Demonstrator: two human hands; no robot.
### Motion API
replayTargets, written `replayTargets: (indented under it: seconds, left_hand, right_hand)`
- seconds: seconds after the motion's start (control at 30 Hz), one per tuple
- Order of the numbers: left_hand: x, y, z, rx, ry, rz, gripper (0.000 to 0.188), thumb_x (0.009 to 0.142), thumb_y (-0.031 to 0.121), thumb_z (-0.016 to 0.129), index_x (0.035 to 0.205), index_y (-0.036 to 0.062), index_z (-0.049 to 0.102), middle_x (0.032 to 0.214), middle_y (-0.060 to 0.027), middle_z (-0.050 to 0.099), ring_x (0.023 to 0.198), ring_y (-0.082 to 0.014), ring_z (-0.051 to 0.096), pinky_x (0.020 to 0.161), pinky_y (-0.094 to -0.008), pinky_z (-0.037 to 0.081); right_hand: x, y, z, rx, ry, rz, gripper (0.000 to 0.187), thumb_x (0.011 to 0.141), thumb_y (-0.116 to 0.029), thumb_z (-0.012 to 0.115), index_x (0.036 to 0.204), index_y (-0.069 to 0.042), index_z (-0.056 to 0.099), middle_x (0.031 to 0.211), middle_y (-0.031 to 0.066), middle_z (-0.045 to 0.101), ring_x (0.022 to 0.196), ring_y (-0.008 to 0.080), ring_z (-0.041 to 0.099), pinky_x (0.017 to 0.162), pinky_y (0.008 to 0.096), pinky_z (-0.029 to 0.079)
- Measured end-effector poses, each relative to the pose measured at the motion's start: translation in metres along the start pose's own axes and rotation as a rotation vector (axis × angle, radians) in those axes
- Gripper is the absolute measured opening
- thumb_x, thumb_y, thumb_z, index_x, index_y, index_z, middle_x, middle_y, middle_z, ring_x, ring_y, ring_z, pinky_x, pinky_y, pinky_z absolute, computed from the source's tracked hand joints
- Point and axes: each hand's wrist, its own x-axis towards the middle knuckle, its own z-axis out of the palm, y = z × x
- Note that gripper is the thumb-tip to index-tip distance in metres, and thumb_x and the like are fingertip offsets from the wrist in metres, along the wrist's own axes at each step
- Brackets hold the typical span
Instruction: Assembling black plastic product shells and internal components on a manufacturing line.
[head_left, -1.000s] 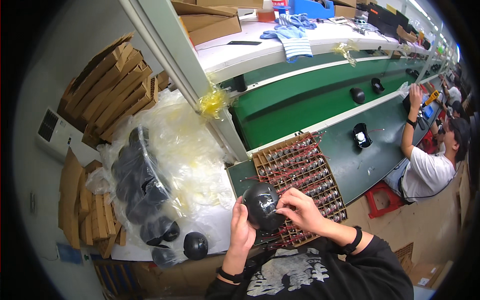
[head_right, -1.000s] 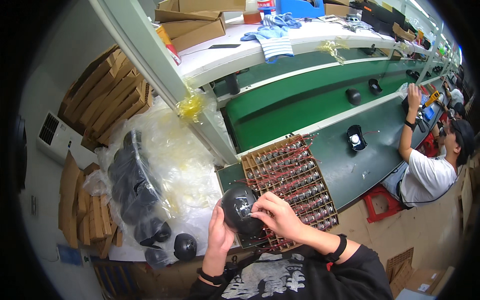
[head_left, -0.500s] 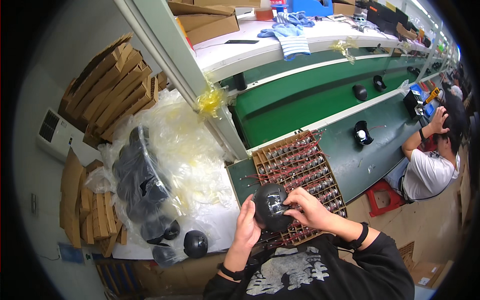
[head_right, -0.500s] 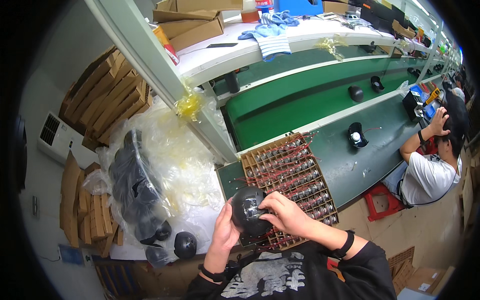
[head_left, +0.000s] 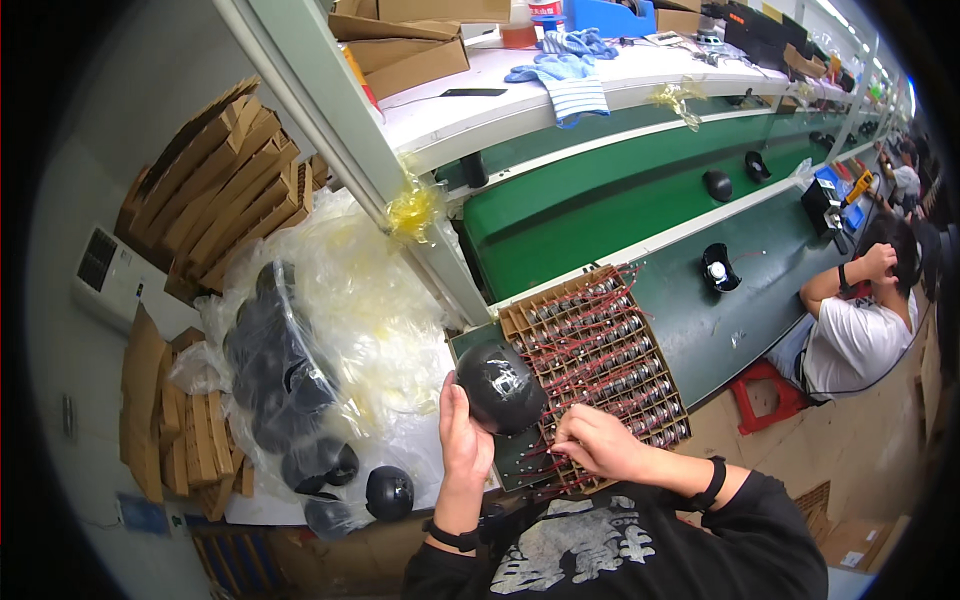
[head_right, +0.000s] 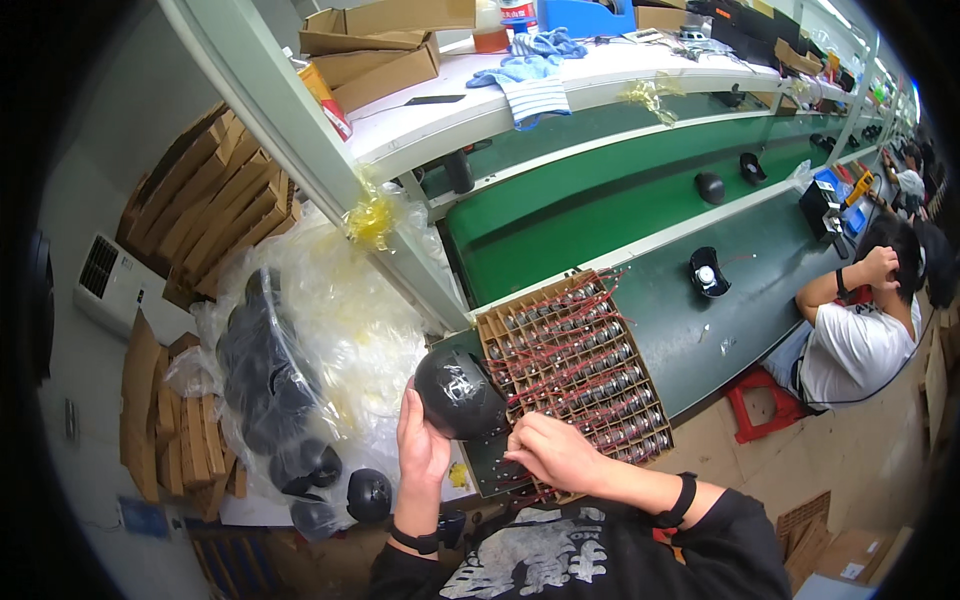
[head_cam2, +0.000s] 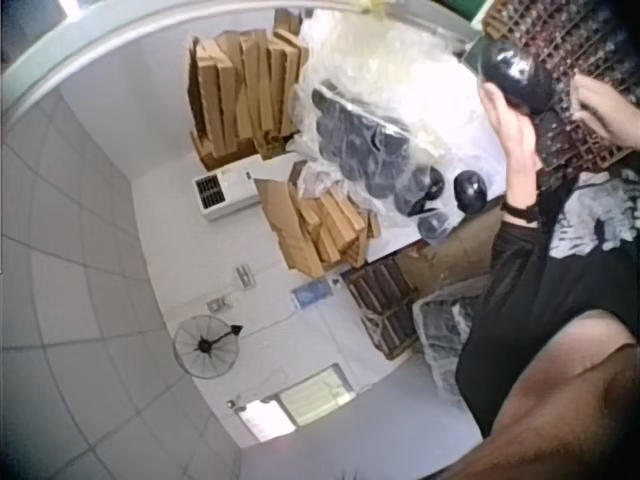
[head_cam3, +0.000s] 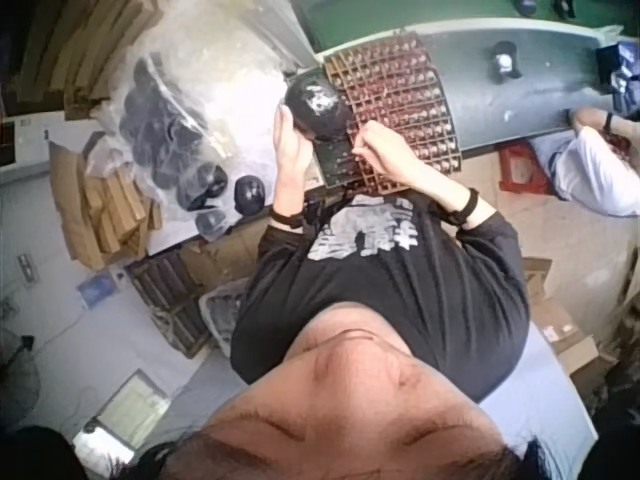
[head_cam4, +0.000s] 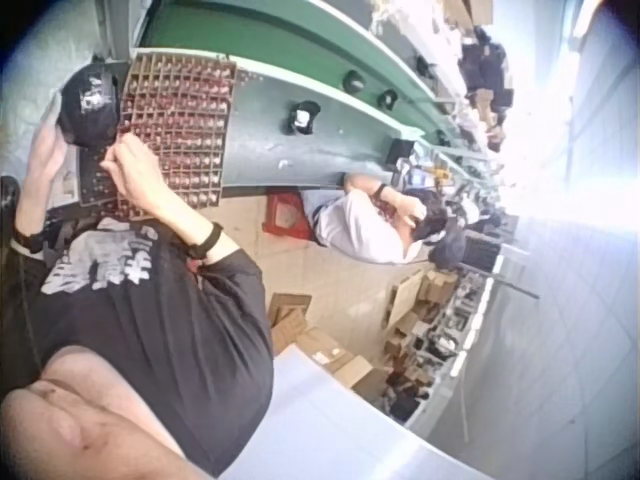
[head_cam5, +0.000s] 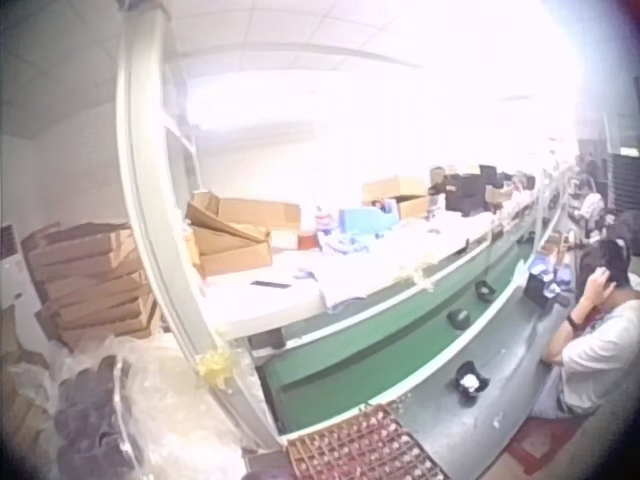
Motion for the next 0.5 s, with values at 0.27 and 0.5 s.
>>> replayTargets:
  seconds: [0.27, 0.5]
  left_hand:
    - [-0.019, 0.017, 0.017, 0.022, -0.078, -0.096, 0.042, 0.101, 0.026, 0.039, 0.138, 0.0072, 0.032, 0.131, -0.0099, 0.047, 0.119, -0.0215, 0.05, 0.101, -0.0405, 0.043]
    - [-0.025, 0.02, 0.018, 0.046, -0.086, -0.072, 0.041, 0.101, 0.023, 0.04, 0.138, 0.0065, 0.032, 0.131, -0.0099, 0.047, 0.119, -0.02, 0.05, 0.101, -0.0383, 0.043]
  right_hand:
    - [0.048, -0.015, -0.033, 0.003, 0.234, -0.046, 0.024, 0.076, -0.008, 0.073, 0.097, -0.006, 0.063, 0.087, 0.0097, 0.056, 0.079, 0.0252, 0.057, 0.068, 0.0333, 0.048]
    - [0.048, -0.017, -0.031, 0.171, 0.111, 0.038, 0.014, 0.078, -0.003, 0.068, 0.084, -0.001, 0.055, 0.084, 0.0105, 0.054, 0.078, 0.027, 0.057, 0.069, 0.0345, 0.047]
